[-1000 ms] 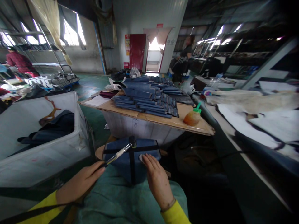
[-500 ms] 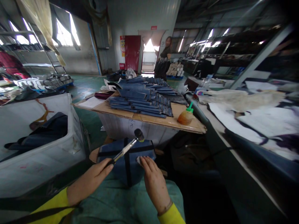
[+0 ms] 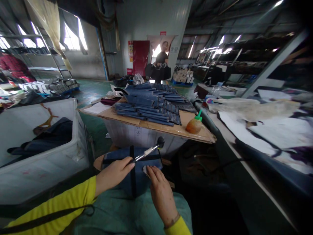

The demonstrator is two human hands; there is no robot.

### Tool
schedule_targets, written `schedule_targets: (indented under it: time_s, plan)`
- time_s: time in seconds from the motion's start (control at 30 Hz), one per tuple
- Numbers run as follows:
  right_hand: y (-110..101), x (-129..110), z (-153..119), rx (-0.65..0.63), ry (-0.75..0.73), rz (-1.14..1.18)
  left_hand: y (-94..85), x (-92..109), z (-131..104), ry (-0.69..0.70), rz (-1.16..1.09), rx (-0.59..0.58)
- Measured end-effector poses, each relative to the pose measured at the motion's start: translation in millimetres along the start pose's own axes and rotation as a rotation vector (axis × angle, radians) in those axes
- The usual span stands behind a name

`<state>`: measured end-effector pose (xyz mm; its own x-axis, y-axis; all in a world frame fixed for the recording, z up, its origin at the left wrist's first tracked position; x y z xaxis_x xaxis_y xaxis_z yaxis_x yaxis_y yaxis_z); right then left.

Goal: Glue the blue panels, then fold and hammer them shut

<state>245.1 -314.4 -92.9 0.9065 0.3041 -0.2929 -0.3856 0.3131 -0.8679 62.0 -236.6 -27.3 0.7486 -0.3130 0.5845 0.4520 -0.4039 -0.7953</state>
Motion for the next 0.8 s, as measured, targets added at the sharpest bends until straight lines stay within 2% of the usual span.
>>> schedule_targets:
  time_s: [0.07,0.2,0.3,0.37,0.5,0.6,0.73,0.8]
  plan:
    - [0.9,1.3,-1.7,0.005,-0.008,-0.001,-0.9,-0.9,-6.0,-0.002,-0.016,0.01]
    - [4.4,4.3,-2.9,0.002,-0.025,0.003,-3.4,-10.7,-28.5,-0.062,-0.01,-0.058]
    - [7.7,6.9,-2.6,0.006,-0.037,-0.005,-11.3,-22.3,-50.1,-0.1,-0.054,0.009]
    - [9.6,8.4,-2.9,0.01,-0.053,-0.005,-17.2,-34.1,-66.7,-0.158,-0.061,0.045]
    - [11.5,11.5,-3.2,0.013,-0.082,0.01,-26.8,-67.1,-103.7,-0.274,-0.045,0.044]
    - [12.0,13.6,-2.1,0.02,-0.081,0.004,-33.5,-90.4,-129.4,-0.32,-0.065,0.128]
    - [12.3,14.6,0.3,0.009,-0.077,0.008,-40.4,-109.3,-151.0,-0.369,-0.065,0.173]
    - [12.2,15.4,1.1,0.001,-0.083,0.01,-45.0,-116.7,-157.3,-0.384,-0.034,0.26]
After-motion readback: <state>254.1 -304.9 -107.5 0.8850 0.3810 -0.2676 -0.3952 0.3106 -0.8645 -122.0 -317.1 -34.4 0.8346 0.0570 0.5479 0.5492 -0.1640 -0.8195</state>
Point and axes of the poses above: each hand's wrist, its own z-axis towards the middle knuckle, its own y-axis out of the palm, x = y × z, the point moved 2 cm from there along z, towards the middle knuckle, and after that the axes turned 5 degrees about -y, right-handed, at the moved point
